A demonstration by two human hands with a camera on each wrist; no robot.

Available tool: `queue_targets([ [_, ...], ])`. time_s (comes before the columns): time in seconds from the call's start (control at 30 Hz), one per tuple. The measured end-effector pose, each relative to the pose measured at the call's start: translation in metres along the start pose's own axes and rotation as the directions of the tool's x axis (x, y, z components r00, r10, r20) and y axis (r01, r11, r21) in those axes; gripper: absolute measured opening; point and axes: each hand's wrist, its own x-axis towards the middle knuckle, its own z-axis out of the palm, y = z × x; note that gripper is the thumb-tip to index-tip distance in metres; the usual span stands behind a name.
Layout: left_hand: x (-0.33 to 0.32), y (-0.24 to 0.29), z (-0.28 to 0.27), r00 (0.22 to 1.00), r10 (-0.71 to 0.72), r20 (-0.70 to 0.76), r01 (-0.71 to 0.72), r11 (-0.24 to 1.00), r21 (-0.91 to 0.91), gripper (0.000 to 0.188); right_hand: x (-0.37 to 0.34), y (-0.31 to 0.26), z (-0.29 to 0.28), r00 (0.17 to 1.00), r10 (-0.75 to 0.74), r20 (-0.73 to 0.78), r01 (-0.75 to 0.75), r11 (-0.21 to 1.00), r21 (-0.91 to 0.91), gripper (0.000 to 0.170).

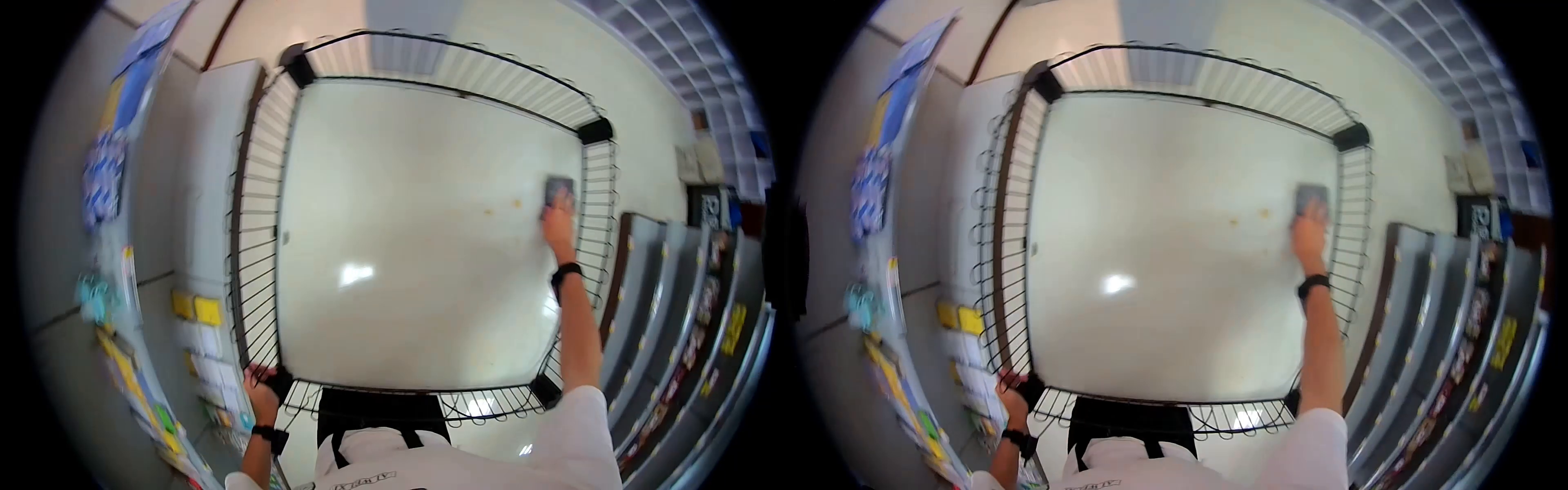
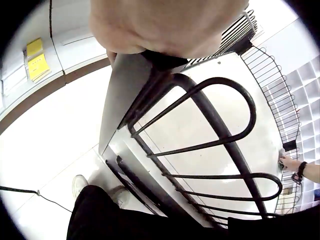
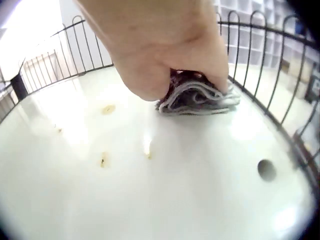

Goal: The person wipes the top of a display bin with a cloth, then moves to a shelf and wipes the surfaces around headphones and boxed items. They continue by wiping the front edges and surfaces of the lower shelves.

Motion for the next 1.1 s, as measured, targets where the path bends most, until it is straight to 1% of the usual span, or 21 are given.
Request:
queue_targets([
  [0.07, 0.007, -0.005, -0.002, 0.999, -0.032, 0.013, 0.034, 0.992, -0.118, 0.041, -0.002, -0.003, -0.016, 0.997, 0.051, 0.059, -0.062, 0.977, 0.205, 0.069],
  [0.13, 0.003, 0.005, -0.001, 0.991, 0.076, 0.114, -0.078, 0.997, 0.018, 0.045, 0.001, 0.0, -0.002, 0.997, 0.065, -0.042, -0.056, 0.982, 0.182, 0.071],
  [0.17, -0.001, 0.014, 0.01, 0.996, 0.045, 0.072, -0.049, 0.998, 0.047, 0.046, 0.0, -0.001, -0.012, 0.996, 0.087, -0.031, -0.082, 0.989, 0.126, 0.069],
  [0.2, -0.001, 0.022, 0.011, 0.999, 0.015, 0.03, -0.017, 0.997, 0.074, 0.048, 0.006, 0.013, 0.018, 0.996, 0.036, -0.083, -0.034, 0.999, 0.024, 0.067],
  [0.27, 0.001, 0.017, 0.004, 0.979, 0.158, 0.128, -0.19, 0.939, 0.287, 0.042, 0.009, 0.01, 0.006, 0.999, -0.014, -0.048, 0.014, 1.0, -0.02, 0.067],
  [0.33, 0.009, -0.003, -0.008, 0.935, 0.297, 0.194, -0.353, 0.835, 0.421, 0.032, 0.013, -0.004, -0.003, 0.998, 0.058, -0.013, -0.058, 0.998, 0.024, 0.068],
  [0.43, -0.003, 0.035, 0.006, 0.953, 0.258, 0.16, -0.304, 0.788, 0.536, 0.021, -0.008, -0.04, -0.017, 0.998, -0.06, -0.023, 0.06, 0.998, -0.028, 0.071],
  [0.47, -0.001, 0.027, 0.001, 0.962, 0.21, 0.172, -0.27, 0.808, 0.524, 0.014, -0.021, -0.057, -0.025, 0.995, -0.101, -0.023, 0.1, 0.993, -0.061, 0.072],
  [0.5, 0.011, -0.013, -0.013, 0.97, 0.18, 0.165, -0.242, 0.796, 0.555, 0.014, -0.033, -0.071, -0.026, 0.988, -0.156, -0.014, 0.155, 0.986, -0.056, 0.072],
  [0.53, 0.003, 0.012, -0.003, 0.943, 0.259, 0.208, -0.331, 0.695, 0.638, 0.015, -0.047, -0.081, -0.027, 0.98, -0.199, 0.007, 0.199, 0.979, -0.053, 0.072],
  [0.57, -0.005, 0.026, -0.002, 0.903, 0.348, 0.252, -0.407, 0.503, 0.762, 0.013, -0.059, -0.106, -0.024, 0.963, -0.268, 0.034, 0.269, 0.962, -0.037, 0.072],
  [0.6, -0.004, 0.029, 0.005, 0.873, 0.408, 0.268, -0.468, 0.541, 0.699, 0.017, -0.083, -0.125, -0.047, 0.954, -0.298, 0.036, 0.3, 0.952, -0.062, 0.073],
  [0.67, -0.001, 0.031, 0.007, 0.892, 0.387, 0.236, -0.433, 0.576, 0.693, 0.014, -0.116, -0.161, -0.026, 0.88, -0.466, -0.089, 0.462, 0.884, -0.067, 0.076],
  [0.77, -0.009, 0.042, 0.01, 0.936, 0.319, 0.146, -0.333, 0.679, 0.654, 0.024, -0.19, -0.243, -0.067, 0.805, -0.592, -0.016, 0.592, 0.806, -0.002, 0.074],
  [0.87, -0.006, 0.04, 0.009, 0.928, 0.339, 0.154, -0.353, 0.669, 0.654, 0.031, -0.24, -0.293, -0.096, 0.634, -0.773, -0.005, 0.765, 0.626, 0.155, 0.069],
  [0.9, -0.01, 0.047, 0.003, 0.926, 0.325, 0.19, -0.371, 0.705, 0.604, 0.031, -0.251, -0.3, -0.105, 0.579, -0.816, -0.004, 0.805, 0.571, 0.162, 0.061],
  [0.93, -0.008, 0.043, 0.001, 0.909, 0.376, 0.177, -0.401, 0.678, 0.616, 0.031, -0.253, -0.304, -0.112, 0.55, -0.835, 0.008, 0.826, 0.546, 0.143, 0.061],
  [1.0, -0.002, 0.04, -0.005, 0.943, 0.247, 0.222, -0.331, 0.766, 0.552, 0.032, -0.248, -0.3, -0.116, 0.606, -0.794, 0.042, 0.652, 0.526, 0.546, 0.053],
  [1.03, 0.0, 0.044, -0.013, 0.952, 0.151, 0.265, -0.27, 0.821, 0.502, 0.032, -0.251, -0.292, -0.122, 0.689, -0.718, 0.097, 0.465, 0.541, 0.7, 0.045],
  [1.07, 0.009, 0.037, -0.019, 0.954, 0.155, 0.258, -0.267, 0.832, 0.487, 0.032, -0.259, -0.282, -0.136, 0.685, -0.723, 0.092, 0.481, 0.544, 0.687, 0.045],
  [1.1, 0.021, 0.023, -0.024, 0.957, 0.131, 0.257, -0.203, 0.938, 0.28, 0.032, -0.27, -0.268, -0.158, 0.714, -0.688, 0.13, 0.401, 0.554, 0.73, 0.045],
])
